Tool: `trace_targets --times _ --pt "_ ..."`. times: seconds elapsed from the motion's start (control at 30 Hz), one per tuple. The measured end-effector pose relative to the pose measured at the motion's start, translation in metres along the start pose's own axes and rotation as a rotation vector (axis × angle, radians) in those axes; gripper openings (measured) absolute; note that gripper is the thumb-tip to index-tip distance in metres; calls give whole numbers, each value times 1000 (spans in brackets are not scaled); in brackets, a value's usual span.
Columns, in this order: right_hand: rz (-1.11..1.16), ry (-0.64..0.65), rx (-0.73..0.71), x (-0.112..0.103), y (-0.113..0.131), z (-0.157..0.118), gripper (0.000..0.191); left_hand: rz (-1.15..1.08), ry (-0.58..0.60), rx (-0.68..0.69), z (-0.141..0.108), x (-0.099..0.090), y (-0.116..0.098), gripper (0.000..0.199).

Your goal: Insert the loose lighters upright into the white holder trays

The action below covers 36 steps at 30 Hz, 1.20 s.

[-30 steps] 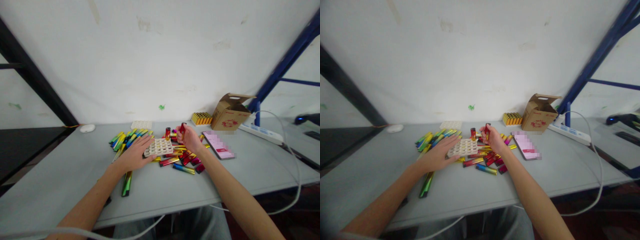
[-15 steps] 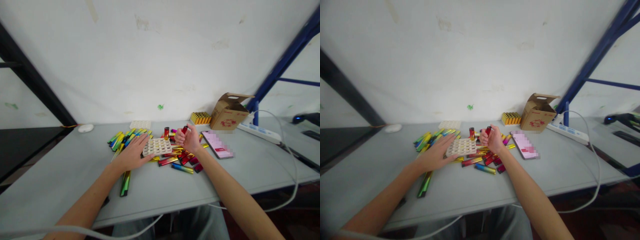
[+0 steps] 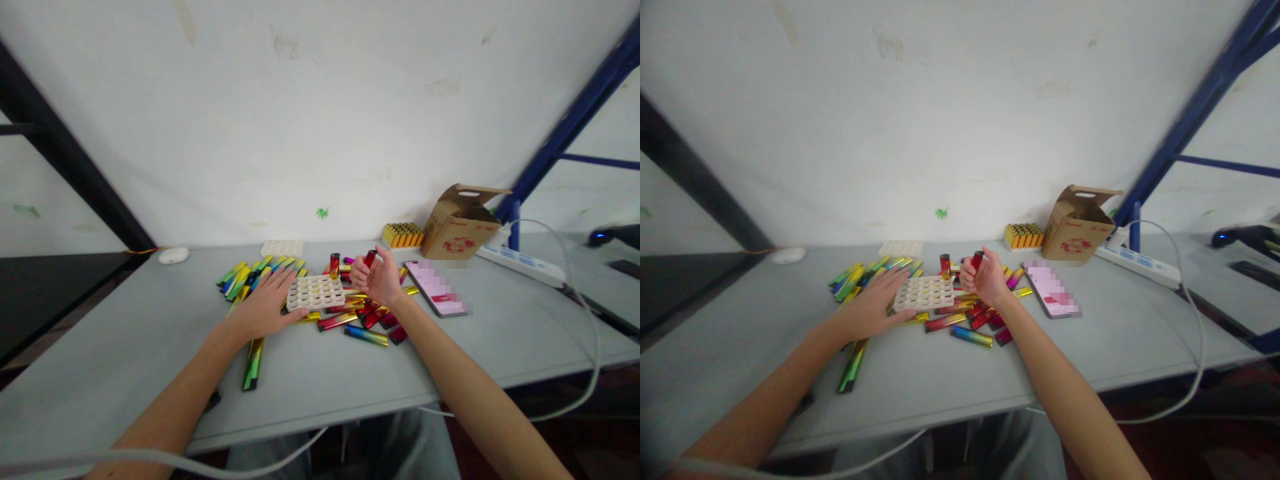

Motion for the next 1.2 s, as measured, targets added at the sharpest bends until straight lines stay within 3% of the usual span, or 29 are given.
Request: trace_targets --times 0.23,0.53,0.83,1.2 --pt "72 64 59 -2 1 -2 55 -4 -47 4 0 -2 -1 84" --pt "-92 -213 -149 -2 4 4 45 -69 -69 29 -1 1 1 81" --pt "-160 -246 24 -5 -3 10 51 -67 -52 40 0 -3 -3 80" --pt "-240 -262 -60 -5 -5 14 35 -48 -23 16 1 -2 -3 80"
Point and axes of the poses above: each hand's wrist, its own z-axis towards the middle knuckle, its own x-axis out of the palm, y = z × x, the point moved 2 cm from there along z, towards the middle knuckle, and after that the axes turned 11 degrees about -y, right-handed, at the moved point
